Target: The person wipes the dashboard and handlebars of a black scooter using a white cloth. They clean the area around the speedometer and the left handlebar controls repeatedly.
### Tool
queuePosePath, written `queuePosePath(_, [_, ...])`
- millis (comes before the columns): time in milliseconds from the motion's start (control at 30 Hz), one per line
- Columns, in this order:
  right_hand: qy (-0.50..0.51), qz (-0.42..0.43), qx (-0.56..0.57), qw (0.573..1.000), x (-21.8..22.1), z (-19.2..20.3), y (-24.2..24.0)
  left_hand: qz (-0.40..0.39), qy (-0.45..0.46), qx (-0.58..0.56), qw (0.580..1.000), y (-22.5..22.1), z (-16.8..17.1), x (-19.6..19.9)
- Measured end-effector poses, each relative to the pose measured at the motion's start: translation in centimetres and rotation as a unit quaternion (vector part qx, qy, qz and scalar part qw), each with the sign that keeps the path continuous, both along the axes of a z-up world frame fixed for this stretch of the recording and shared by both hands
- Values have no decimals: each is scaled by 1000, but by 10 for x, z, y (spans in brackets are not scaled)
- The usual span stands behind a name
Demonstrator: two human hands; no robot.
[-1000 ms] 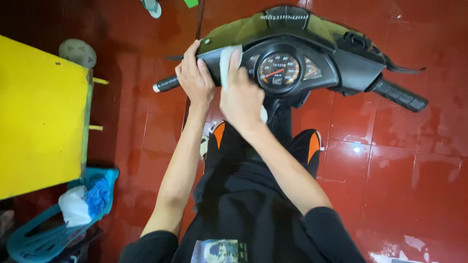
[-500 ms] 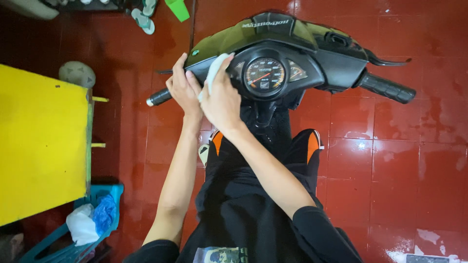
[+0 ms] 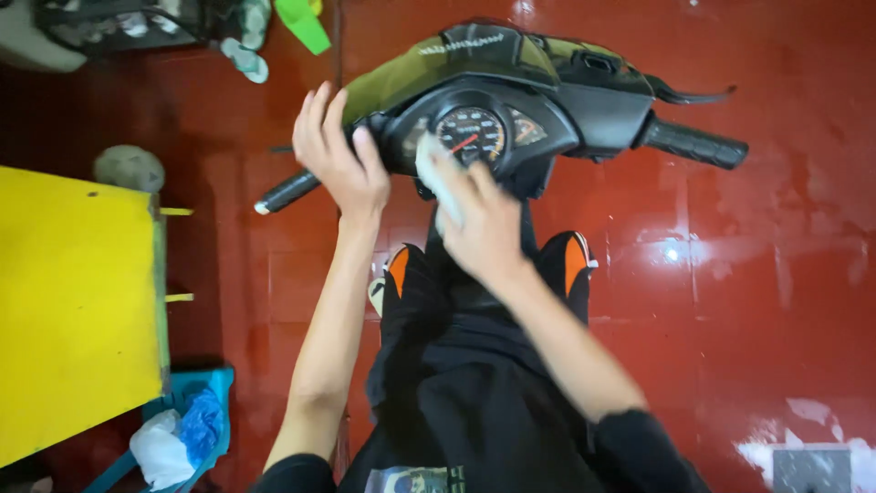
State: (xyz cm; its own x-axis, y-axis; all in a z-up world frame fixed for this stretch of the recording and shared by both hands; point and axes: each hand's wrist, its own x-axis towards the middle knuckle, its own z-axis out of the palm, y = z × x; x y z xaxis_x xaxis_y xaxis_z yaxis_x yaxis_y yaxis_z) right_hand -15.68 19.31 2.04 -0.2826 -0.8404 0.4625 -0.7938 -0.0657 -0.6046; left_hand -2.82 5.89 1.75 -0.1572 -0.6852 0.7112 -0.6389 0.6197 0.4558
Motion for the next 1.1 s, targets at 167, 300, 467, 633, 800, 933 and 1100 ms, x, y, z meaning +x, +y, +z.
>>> queuePosePath(167, [226, -70, -23, 971, -73, 15, -33, -91, -34, -18, 995, -1, 14, -60])
queuePosePath(300, [323, -80, 54, 941, -99, 14, -25, -72, -61, 4, 995, -3, 5, -64])
queuePosePath(467, [294, -98, 110, 944, -101, 32, -8, -78, -59, 11, 995, -2, 7, -63])
queuePosePath(633, [293, -120, 184, 930, -87, 31, -13, -70, -58, 12, 996, -2, 10, -65])
queuePosePath(800, [321, -111, 204, 918, -75, 27, -23, -71, -63, 14, 995, -1, 9, -64])
queuePosePath(933, [337, -122, 159, 920, -86, 14, -21, -54, -58, -53, 995, -14, -13, -64])
queuePosePath(1100, [278, -119, 221, 927, -95, 23, -3, -57, -58, -46, 996, -15, -14, -63])
